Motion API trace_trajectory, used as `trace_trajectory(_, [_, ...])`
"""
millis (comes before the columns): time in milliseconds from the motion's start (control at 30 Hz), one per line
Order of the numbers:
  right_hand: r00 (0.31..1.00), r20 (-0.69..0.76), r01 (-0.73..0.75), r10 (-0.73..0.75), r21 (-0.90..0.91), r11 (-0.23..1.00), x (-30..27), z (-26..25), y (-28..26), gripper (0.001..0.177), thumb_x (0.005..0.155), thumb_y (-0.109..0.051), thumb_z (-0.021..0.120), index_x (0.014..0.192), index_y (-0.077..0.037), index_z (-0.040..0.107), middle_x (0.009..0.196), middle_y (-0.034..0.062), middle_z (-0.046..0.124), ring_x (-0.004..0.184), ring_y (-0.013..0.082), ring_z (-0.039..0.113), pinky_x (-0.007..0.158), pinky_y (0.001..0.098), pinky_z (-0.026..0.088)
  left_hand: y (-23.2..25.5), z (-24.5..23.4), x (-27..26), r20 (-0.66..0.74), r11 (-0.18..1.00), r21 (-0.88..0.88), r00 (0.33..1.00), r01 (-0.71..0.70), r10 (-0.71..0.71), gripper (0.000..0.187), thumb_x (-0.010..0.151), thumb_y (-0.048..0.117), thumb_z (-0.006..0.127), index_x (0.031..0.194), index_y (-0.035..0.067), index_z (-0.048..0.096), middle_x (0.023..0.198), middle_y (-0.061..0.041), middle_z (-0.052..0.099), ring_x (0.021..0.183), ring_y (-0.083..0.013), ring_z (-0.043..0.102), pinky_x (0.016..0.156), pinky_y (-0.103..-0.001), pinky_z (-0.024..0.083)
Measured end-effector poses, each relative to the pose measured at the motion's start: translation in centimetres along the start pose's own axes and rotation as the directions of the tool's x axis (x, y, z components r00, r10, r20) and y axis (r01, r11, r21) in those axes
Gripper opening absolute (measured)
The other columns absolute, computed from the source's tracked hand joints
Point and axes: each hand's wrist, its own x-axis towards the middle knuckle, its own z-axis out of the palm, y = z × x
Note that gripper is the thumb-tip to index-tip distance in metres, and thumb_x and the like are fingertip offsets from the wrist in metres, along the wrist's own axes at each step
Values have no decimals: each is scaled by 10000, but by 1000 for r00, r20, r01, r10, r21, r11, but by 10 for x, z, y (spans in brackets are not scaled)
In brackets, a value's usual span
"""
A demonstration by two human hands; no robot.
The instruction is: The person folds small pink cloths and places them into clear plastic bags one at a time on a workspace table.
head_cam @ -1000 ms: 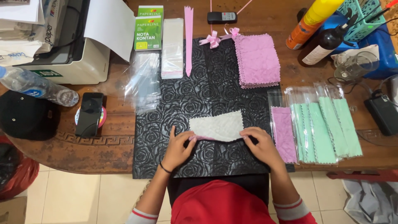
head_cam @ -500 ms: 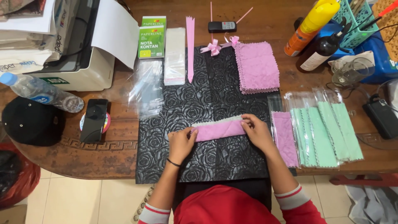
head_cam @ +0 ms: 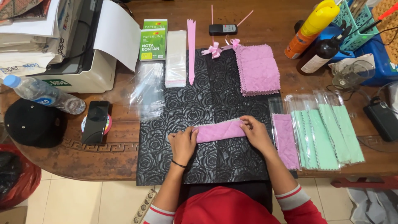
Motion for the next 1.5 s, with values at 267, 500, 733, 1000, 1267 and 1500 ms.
trace_trajectory(267, [999, -45, 0, -1, -26, 1000, 5, 7, 11, 242, 916, -69, 720, 1152, -116, 742, 950, 193, 774, 715, 270, 705, 654, 396, 560, -5, 18, 3, -77, 998, 64, 997, 5, 0, 286, 1004, 474, 583, 1078, 241, 730, 687, -97, 714, 771, -269, 743, 978, -458, 394])
trace_trajectory(500, [998, -67, -2, 1, -22, 1000, 6, 8, 12, 239, 903, -64, 736, 1140, -92, 744, 953, 209, 770, 674, 269, 696, 609, 386, 547, -9, 28, 3, -139, 995, 104, 990, 3, 12, 296, 995, 512, 580, 1046, 260, 728, 648, -86, 692, 728, -247, 733, 973, -451, 394])
trace_trajectory(733, [998, -67, -4, 3, -15, 1000, 8, 8, 16, 245, 900, -73, 748, 1144, -76, 739, 962, 223, 766, 668, 287, 710, 590, 390, 552, -13, 36, 4, -168, 993, 116, 986, 0, 19, 293, 992, 516, 586, 1039, 262, 725, 640, -82, 688, 729, -240, 732, 976, -458, 384])
trace_trajectory(1000, [996, -88, -13, 13, -2, 1000, 9, 8, 15, 234, 906, -77, 741, 1137, -41, 734, 937, 203, 771, 602, 248, 675, 543, 362, 530, -14, 37, 4, -214, 989, 146, 976, -7, 38, 274, 976, 496, 619, 1036, 253, 729, 619, -79, 676, 695, -233, 721, 970, -457, 382])
trace_trajectory(1267, [994, -111, 8, -12, -34, 999, 10, 11, 21, 230, 884, -84, 758, 1112, -62, 738, 925, 179, 773, 620, 268, 695, 551, 367, 534, -11, 37, 4, -220, 990, 138, 975, 1, 30, 287, 965, 475, 636, 1093, 231, 717, 642, -86, 689, 700, -244, 724, 963, -468, 384])
trace_trajectory(1500, [983, -162, 75, -92, -105, 992, 8, 13, 18, 192, 852, -101, 797, 1039, -85, 760, 919, 150, 761, 648, 287, 703, 580, 367, 554, -6, 31, 3, -233, 989, 150, 971, -10, 45, 335, 954, 459, 642, 1178, 213, 677, 662, -95, 698, 713, -248, 726, 953, -488, 382])
